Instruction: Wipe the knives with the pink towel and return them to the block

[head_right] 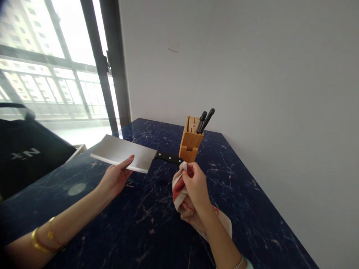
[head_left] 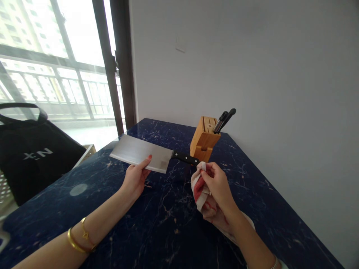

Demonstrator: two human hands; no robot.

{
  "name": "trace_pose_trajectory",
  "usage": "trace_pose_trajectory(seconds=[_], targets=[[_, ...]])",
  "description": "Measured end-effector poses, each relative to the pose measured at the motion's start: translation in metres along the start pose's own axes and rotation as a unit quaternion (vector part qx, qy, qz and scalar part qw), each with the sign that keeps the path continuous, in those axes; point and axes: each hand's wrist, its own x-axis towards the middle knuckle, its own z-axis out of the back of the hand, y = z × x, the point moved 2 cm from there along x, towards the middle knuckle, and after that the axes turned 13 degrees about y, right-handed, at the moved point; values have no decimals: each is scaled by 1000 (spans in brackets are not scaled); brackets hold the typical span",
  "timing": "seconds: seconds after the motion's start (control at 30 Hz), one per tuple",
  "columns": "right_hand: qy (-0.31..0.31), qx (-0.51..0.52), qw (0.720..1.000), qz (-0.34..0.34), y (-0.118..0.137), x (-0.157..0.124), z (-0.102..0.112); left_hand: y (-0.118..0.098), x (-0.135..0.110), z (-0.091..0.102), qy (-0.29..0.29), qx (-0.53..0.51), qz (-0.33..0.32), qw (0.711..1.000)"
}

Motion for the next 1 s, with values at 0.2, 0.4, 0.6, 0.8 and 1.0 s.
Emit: trace_pose_trajectory(seconds=[0.2, 0.4, 0.6, 0.8, 1.0], targets=[[-59, -117, 991, -14, 6, -2, 7, 4, -12, -11, 51, 48, 2, 998], [-42, -136, 990, -6, 8, -3, 2, 10, -21, -15, 67, 78, 36, 994], [-15, -134, 991, 2, 15, -7, -11, 10, -32, -25, 124, 115, 24, 985], [2, -127, 992, 23, 22, -11, -20, 13, -40, -29, 140, 128, 34, 981], [-3, -136, 991, 3, 19, -9, -15, 11, -37, -28, 132, 127, 30, 983]])
